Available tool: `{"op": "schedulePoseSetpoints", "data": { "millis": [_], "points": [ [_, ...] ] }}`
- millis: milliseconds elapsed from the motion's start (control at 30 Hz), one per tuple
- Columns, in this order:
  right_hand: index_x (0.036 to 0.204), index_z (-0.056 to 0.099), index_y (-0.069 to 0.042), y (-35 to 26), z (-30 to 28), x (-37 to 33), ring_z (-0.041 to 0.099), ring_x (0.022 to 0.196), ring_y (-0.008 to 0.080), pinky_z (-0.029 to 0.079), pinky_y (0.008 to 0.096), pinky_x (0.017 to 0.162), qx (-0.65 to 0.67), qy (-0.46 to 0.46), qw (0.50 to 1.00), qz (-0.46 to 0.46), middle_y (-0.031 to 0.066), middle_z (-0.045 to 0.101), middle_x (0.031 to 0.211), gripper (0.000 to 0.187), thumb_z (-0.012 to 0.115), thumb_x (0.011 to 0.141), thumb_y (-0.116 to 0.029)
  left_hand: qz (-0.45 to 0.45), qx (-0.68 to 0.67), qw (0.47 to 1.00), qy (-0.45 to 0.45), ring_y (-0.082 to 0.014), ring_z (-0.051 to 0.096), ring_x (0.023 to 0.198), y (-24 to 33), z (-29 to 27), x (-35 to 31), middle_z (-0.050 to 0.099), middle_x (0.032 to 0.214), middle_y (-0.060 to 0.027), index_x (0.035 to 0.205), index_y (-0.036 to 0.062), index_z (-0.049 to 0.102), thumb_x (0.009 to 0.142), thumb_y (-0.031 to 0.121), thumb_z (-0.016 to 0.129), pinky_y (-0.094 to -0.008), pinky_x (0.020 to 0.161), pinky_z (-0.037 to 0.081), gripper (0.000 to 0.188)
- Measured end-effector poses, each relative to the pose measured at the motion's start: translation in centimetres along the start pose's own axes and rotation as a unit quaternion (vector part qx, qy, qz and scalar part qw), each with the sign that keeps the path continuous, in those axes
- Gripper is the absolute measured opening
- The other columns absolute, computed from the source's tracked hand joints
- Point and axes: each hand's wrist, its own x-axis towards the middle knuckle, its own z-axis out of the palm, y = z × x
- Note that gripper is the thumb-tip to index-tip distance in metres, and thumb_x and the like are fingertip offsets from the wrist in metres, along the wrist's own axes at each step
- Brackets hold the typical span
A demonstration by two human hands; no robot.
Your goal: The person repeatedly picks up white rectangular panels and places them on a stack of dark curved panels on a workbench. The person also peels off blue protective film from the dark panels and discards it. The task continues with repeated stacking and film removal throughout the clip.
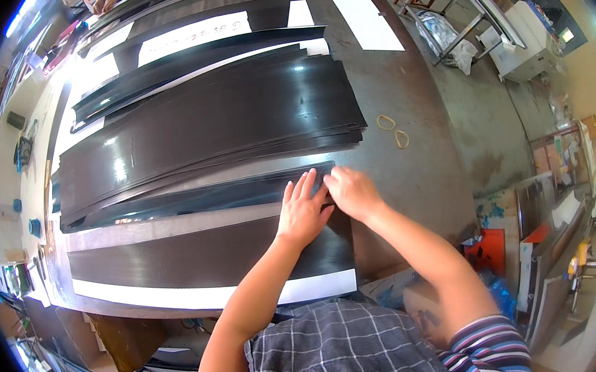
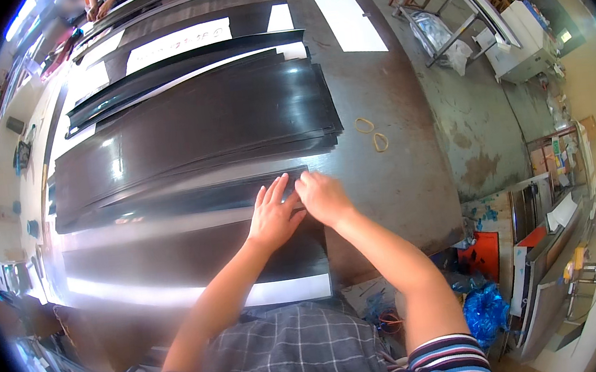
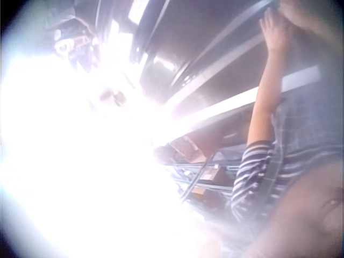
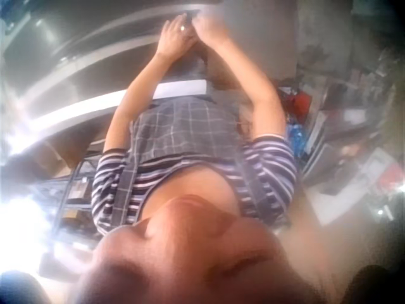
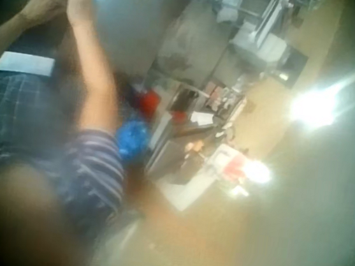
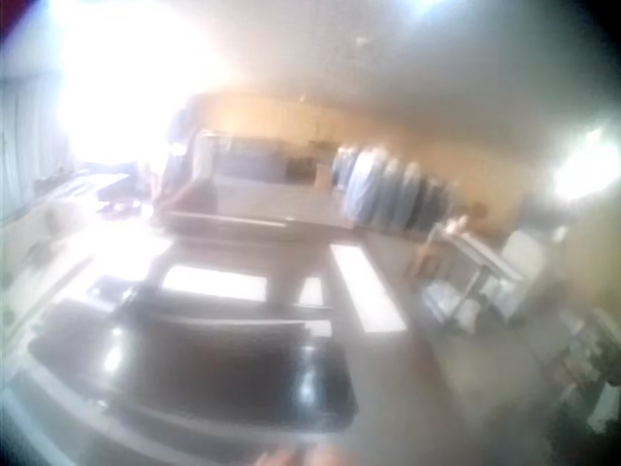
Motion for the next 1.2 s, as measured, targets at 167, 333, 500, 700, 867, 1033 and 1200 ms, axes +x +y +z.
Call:
{"op": "schedulePoseSetpoints", "data": {
  "millis": [167,333,500,700,867,1033,1200],
  "points": [
    [0.075,0.059,-0.006,0.4,0.0,1.1,0.061,0.078,0.0275,0.051,0.0412,0.066,0.046,0.064,0.995,0.056,0.0096,0.057,0.08,0.01,0.06,0.082,-0.011,0.009,0.032,0.999,-0.013,-0.0311,0.034,0.138,-0.2,-0.2,-0.1,0.036,0.149,-0.016,0.126,0.0116,0.057,0.086,0.031,0.065,-0.0487,0.113,0.027,0.045],
    [0.081,0.062,-0.004,-1.1,-0.7,-0.5,0.061,0.08,0.0276,0.052,0.0379,0.068,0.105,0.044,0.993,0.031,0.0094,0.059,0.082,0.005,0.061,0.082,-0.009,0.033,0.036,0.999,-0.017,-0.0314,0.042,0.13,-0.5,-0.7,0.2,0.047,0.141,-0.0124,0.114,0.0089,0.062,0.084,0.025,0.064,-0.0499,0.107,0.032,0.034],
    [0.099,0.065,-0.001,0.4,0.5,-1.0,0.065,0.089,0.0134,0.052,0.0284,0.073,0.474,0.145,0.812,0.31,0.0078,0.067,0.097,0.011,0.059,0.091,-0.006,0.057,-0.187,0.974,0.11,-0.0241,0.059,0.094,-0.2,-1.9,0.8,0.063,0.103,-0.0089,0.096,0.0057,0.063,0.077,0.007,0.068,-0.0371,0.082,0.047,0.019],
    [0.097,0.062,0.0,0.6,2.2,-1.8,0.066,0.083,0.012,0.053,0.0256,0.071,0.474,0.033,0.795,0.378,0.0063,0.069,0.09,0.01,0.056,0.096,-0.008,-0.251,-0.47,0.846,0.024,-0.008,0.048,0.068,-1.1,-1.4,1.4,0.044,0.066,0.0018,0.077,0.0065,0.049,0.073,0.001,0.067,-0.0243,0.063,0.042,0.019],
    [0.095,0.063,0.0,1.0,2.8,-1.6,0.068,0.08,0.0181,0.054,0.0299,0.069,0.41,0.033,0.834,0.367,0.0098,0.07,0.089,0.01,0.057,0.092,-0.008,-0.056,-0.127,0.99,0.013,-0.0382,0.06,0.1,-1.3,-0.7,0.7,0.053,0.123,-0.0154,0.118,0.0075,0.057,0.077,-0.008,0.053,-0.0468,0.083,0.051,0.045],
    [0.088,0.064,-0.003,0.4,1.0,0.4,0.065,0.082,0.0323,0.053,0.0408,0.07,0.036,0.089,0.985,0.143,0.0129,0.066,0.085,0.01,0.059,0.084,-0.01,-0.059,-0.018,0.994,-0.091,-0.0359,0.061,0.104,-0.2,-0.9,-0.1,0.043,0.143,-0.0147,0.127,0.0099,0.054,0.078,-0.003,0.056,-0.0435,0.085,0.053,0.051],
    [0.078,0.06,-0.006,-0.7,0.6,0.0,0.061,0.081,0.0296,0.051,0.0424,0.069,-0.003,-0.005,0.999,0.034,0.011,0.059,0.08,0.009,0.055,0.082,-0.012,-0.078,-0.021,0.99,-0.113,-0.0365,0.061,0.104,0.1,-1.1,0.2,0.042,0.143,-0.0154,0.126,0.0098,0.055,0.077,-0.004,0.057,-0.0431,0.084,0.054,0.051]
  ]
}}
